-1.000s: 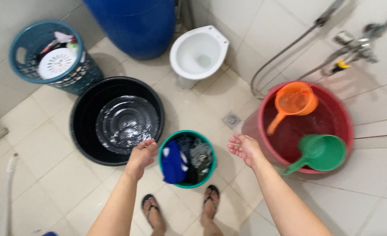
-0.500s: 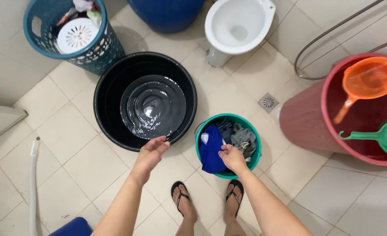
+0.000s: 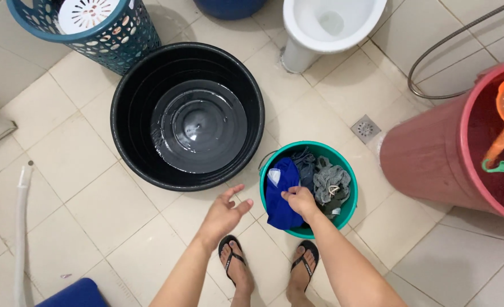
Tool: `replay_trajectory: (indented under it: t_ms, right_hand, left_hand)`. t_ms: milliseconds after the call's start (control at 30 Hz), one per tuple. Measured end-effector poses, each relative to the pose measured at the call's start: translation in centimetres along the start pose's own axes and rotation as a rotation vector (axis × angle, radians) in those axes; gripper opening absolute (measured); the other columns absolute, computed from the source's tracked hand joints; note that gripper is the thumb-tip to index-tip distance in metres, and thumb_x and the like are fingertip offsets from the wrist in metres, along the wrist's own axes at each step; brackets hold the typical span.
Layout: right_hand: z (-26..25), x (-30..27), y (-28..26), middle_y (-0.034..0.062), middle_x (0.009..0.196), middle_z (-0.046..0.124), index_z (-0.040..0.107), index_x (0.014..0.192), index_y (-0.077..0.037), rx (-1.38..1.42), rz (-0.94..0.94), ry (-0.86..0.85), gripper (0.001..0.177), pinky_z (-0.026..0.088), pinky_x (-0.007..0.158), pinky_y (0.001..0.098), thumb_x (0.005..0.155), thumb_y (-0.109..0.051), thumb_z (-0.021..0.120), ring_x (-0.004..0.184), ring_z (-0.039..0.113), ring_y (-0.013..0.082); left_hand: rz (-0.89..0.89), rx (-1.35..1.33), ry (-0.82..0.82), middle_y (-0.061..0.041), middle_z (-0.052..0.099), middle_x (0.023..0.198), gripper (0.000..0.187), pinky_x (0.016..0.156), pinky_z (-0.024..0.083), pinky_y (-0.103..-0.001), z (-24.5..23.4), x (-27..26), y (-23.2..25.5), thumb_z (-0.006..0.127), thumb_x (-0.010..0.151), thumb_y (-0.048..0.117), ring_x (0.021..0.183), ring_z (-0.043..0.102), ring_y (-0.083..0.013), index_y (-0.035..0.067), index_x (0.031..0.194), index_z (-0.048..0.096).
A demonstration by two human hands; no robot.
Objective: The person washes and wrings clothes in a basin of soapy water, transferring them into a bucket, then dumps the dirty water out of the basin. The person fills the basin with clean water using a water dipper and places the clothes back into the basin.
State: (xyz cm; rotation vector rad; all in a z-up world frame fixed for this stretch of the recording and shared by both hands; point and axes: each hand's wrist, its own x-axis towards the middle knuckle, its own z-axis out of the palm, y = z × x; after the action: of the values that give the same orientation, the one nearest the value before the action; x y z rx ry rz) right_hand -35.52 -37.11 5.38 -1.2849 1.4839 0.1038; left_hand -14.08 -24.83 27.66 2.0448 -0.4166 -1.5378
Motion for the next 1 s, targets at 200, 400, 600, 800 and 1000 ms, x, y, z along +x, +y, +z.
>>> replay_trajectory:
  t_ms: [200, 400, 600, 800, 1000]
  right_hand:
    - [-2.0, -8.3, -9.6, 0.0062, 0.100, 0.081, 0.080, 0.106, -0.001, 0.320, -0.262, -0.172, 0.022, 0.055, 0.083, 0.0247, 0.093, -0.016, 0.069, 0.090, 0.071, 0.0095]
    - [-5.3, -14.8, -18.5, 0.0056, 0.103, 0.075, 0.076, 0.117, -0.004, 0.362, -0.464, -0.451, 0.025, 0.055, 0.083, 0.0261, 0.095, -0.015, 0.068, 0.090, 0.066, 0.0092]
    - [-9.8, -11.7, -20.4, 0.0039, 0.112, 0.077, 0.074, 0.114, -0.006, 0.516, -0.326, -0.267, 0.026, 0.058, 0.084, 0.0296, 0.093, -0.018, 0.065, 0.099, 0.074, 0.0124]
    - [-10.7, -2.1, -11.3, 0.0078, 0.107, 0.077, 0.073, 0.114, -0.005, 0.430, -0.081, -0.031, 0.023, 0.058, 0.076, 0.0325, 0.096, -0.017, 0.064, 0.089, 0.072, 0.0167]
    - [-8.0, 5.3, -1.1, 0.0196, 0.104, 0.073, 0.068, 0.119, 0.002, 0.188, 0.053, 0.200, 0.040, 0.057, 0.074, 0.0415, 0.090, -0.024, 0.077, 0.087, 0.074, 0.0294]
  left_hand:
    - [0.163, 0.180, 0.153, -0.024, 0.018, 0.160, 0.114, 0.119, 0.029, -0.042, 3.9, 3.3, -4.1, 0.092, 0.074, 0.025, 0.149, 0.025, -0.0373, 0.013, 0.160, 0.017]
    - [0.503, -0.275, 0.372, -0.019, 0.080, 0.113, 0.045, 0.084, 0.062, -0.035, 3.6, 6.9, -2.5, 0.067, 0.080, 0.003, 0.097, 0.077, -0.0261, 0.004, 0.124, 0.072]
    - [0.469, -0.495, 0.507, -0.010, 0.073, 0.112, 0.036, 0.070, 0.063, -0.026, -4.4, 3.2, 8.4, 0.063, 0.089, -0.001, 0.087, 0.073, -0.0180, 0.005, 0.125, 0.064]
    - [0.611, -0.493, 0.485, -0.016, 0.058, 0.139, 0.071, 0.087, 0.062, -0.030, -7.7, 3.8, 11.7, 0.067, 0.086, 0.002, 0.112, 0.069, -0.0229, 0.005, 0.149, 0.034]
    - [0.324, -0.270, 0.386, -0.021, 0.057, 0.142, 0.093, 0.105, 0.050, -0.034, -4.4, 5.6, 7.8, 0.071, 0.082, 0.012, 0.124, 0.065, -0.0274, 0.009, 0.159, 0.020]
